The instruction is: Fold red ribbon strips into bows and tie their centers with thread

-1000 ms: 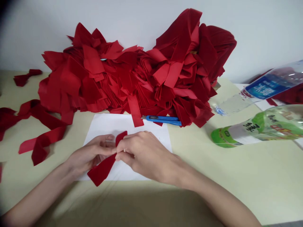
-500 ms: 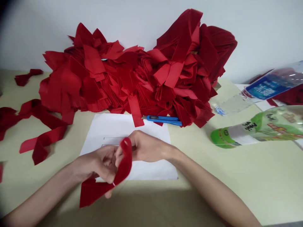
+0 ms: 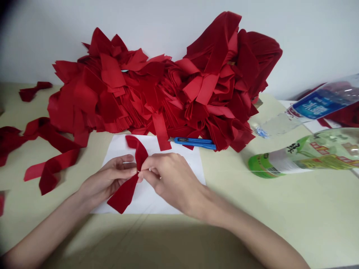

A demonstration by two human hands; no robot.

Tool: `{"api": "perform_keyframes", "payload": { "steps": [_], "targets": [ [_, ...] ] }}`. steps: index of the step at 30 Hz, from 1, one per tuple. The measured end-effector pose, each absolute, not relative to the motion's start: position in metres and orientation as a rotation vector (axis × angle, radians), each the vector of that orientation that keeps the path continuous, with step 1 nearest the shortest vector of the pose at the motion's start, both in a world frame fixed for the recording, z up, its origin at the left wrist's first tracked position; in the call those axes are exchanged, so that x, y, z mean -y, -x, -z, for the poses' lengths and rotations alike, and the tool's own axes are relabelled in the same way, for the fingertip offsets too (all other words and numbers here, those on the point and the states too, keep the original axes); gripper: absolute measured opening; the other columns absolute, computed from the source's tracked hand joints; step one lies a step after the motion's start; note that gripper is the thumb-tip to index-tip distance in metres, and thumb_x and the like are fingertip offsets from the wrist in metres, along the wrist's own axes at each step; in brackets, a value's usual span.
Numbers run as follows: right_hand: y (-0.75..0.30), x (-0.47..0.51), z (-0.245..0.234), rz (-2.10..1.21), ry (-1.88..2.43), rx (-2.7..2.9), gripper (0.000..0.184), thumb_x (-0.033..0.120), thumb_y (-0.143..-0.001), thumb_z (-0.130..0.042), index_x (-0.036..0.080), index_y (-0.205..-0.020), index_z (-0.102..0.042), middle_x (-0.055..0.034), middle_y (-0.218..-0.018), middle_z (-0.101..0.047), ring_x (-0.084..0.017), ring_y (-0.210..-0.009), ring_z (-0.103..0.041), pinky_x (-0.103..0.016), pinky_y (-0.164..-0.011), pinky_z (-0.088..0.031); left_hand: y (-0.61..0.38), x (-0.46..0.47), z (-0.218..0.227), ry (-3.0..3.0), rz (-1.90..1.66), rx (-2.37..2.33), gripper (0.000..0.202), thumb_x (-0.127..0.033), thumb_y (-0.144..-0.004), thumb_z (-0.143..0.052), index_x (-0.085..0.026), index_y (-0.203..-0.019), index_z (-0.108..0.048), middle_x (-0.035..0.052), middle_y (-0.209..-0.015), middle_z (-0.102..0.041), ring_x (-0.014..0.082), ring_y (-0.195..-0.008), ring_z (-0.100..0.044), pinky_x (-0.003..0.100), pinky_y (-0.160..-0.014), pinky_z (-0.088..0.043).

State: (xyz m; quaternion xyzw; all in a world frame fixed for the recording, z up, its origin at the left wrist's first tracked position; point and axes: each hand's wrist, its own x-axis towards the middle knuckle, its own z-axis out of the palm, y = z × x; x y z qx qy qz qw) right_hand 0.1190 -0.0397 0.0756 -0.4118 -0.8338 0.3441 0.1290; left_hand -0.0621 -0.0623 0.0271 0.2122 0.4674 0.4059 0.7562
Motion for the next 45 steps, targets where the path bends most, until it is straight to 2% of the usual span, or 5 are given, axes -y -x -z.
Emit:
{"api": "perform_keyframes", "payload": {
  "steps": [12,16,24,28,45],
  "targets": [
    [-0.127,0.01,-0.066,-2.107,0.811,1.932,0.018,0.029,-0.074,-0.067,0.012,-0.079,-0.069,-0.0007,-0.072,-0.064,-0.011,-0.068,-0.056,-0.024,-0.066,-0.045,0.06,0.071,-0.023,-0.532,-0.594,-0.528,0.034,-0.011,-0.055,-0.077,-0.015,-0.08,-0.053,0.0001,-0.063,-0.065,0.0164,-0.05,-0.062,0.024,-0.043,-0.049],
    [-0.121,0.02,-0.061,-2.024,0.867,2.217,0.014,0.024,-0.076,-0.064,0.011,-0.079,-0.069,-0.0003,-0.066,-0.063,-0.008,-0.058,-0.051,-0.021,-0.056,-0.04,0.049,0.078,-0.024,-0.771,-0.292,-0.628,0.021,-0.007,-0.06,-0.071,-0.013,-0.074,-0.057,0.0011,-0.057,-0.065,0.0135,-0.046,-0.06,0.023,-0.048,-0.045],
    [-0.116,0.047,-0.079,-0.976,1.173,2.536,0.017,0.015,-0.083,-0.053,0.017,-0.074,-0.067,0.0046,-0.058,-0.049,-0.006,-0.053,-0.037,-0.023,-0.054,-0.027,0.055,0.066,-0.015,-0.527,-0.818,-0.988,0.033,-0.004,-0.058,-0.071,-0.017,-0.073,-0.045,-0.0025,-0.061,-0.061,0.0096,-0.054,-0.057,0.019,-0.051,-0.04],
    [-0.123,0.036,-0.081,-1.153,1.182,2.399,0.02,0.025,-0.085,-0.054,0.017,-0.071,-0.065,0.0061,-0.053,-0.034,-0.006,-0.05,-0.03,-0.023,-0.049,-0.024,0.061,0.062,-0.016,-0.425,-0.907,-0.91,0.031,-0.01,-0.063,-0.074,-0.016,-0.077,-0.047,-0.002,-0.063,-0.06,0.0103,-0.057,-0.06,0.02,-0.055,-0.046],
    [-0.126,0.012,-0.07,-2.073,0.8,2.027,0.014,0.023,-0.077,-0.063,0.011,-0.078,-0.069,-0.0003,-0.07,-0.064,-0.01,-0.066,-0.054,-0.022,-0.063,-0.044,0.055,0.073,-0.02,-0.524,-0.602,-0.45,0.027,-0.008,-0.055,-0.075,-0.012,-0.077,-0.061,0.0009,-0.061,-0.065,0.0137,-0.048,-0.061,0.023,-0.045,-0.05]
  ]
}}
